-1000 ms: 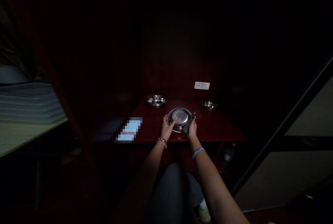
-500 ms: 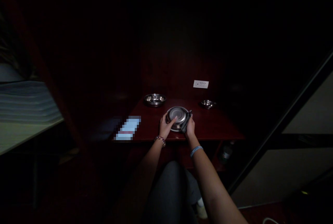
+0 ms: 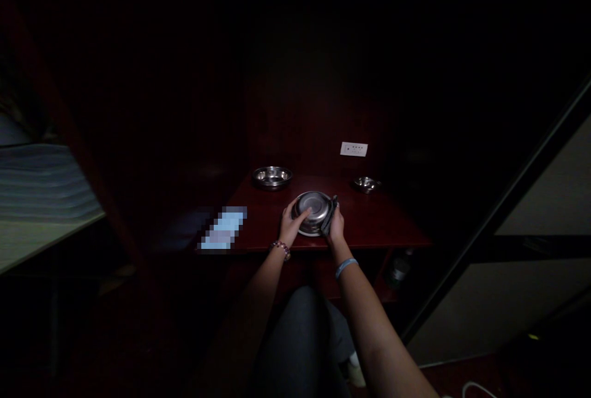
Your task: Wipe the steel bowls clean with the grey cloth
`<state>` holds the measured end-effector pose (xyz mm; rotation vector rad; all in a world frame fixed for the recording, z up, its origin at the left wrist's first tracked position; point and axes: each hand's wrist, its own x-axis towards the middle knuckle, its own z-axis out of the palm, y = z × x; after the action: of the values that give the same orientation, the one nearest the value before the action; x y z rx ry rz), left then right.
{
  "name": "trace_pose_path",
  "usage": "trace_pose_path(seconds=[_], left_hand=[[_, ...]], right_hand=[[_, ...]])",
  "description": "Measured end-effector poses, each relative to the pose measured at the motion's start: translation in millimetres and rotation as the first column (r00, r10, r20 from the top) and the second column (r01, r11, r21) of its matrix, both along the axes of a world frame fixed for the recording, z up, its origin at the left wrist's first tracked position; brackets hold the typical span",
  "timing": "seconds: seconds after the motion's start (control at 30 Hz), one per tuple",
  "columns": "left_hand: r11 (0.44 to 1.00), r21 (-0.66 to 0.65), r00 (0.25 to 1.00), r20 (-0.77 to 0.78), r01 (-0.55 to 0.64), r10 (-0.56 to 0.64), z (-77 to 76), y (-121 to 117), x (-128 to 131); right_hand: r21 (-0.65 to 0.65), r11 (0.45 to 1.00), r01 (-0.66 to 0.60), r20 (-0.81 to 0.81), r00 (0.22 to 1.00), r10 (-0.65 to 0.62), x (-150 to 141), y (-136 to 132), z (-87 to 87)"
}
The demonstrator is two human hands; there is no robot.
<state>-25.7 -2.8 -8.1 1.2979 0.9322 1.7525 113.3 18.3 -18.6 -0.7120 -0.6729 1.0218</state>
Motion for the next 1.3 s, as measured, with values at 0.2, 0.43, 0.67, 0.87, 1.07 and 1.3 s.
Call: trace_pose_path(seconds=[0.2,0.43,0.67,0.87,1.07,1.3], left_hand=[[0.998,-0.003,0.996,-0.066,-0.063,0.063,-3.4,1.2,-0.5],[0.999,0.019,0.998,-0.043,-0.037,0.038,-3.6,2.1,-0.2],[0.999,0.006,0.998,-0.044,-0.037,0.037,-0.2,-1.9,0.0],[0.999,0.016,0.999,-0.039,-0.032,0.033,0.7,-2.0,-0.1],[0.999,0.011,0.999,-0.038,-0.037,0.038,-4.7,3.3,-0.4],[0.996,-0.025,0.992,-0.099,-0.081,0.078,-9.1,5.9,-1.0]], right_hand=[[-0.008,1.0,0.003,-0.009,1.0,-0.004,-1.0,-3.1,3.2],[-0.019,1.0,0.008,0.018,1.0,-0.008,-1.1,-4.6,4.0],[-0.032,0.999,0.007,-0.005,1.0,-0.007,-1.5,-5.0,6.1],[-0.041,0.999,0.001,-0.019,1.0,-0.001,-1.9,-4.5,5.9],[-0.029,1.0,0.005,0.0,1.0,-0.005,-2.0,-4.5,4.8],[-0.031,1.0,0.0,-0.014,1.0,0.0,-0.8,-2.8,3.8]])
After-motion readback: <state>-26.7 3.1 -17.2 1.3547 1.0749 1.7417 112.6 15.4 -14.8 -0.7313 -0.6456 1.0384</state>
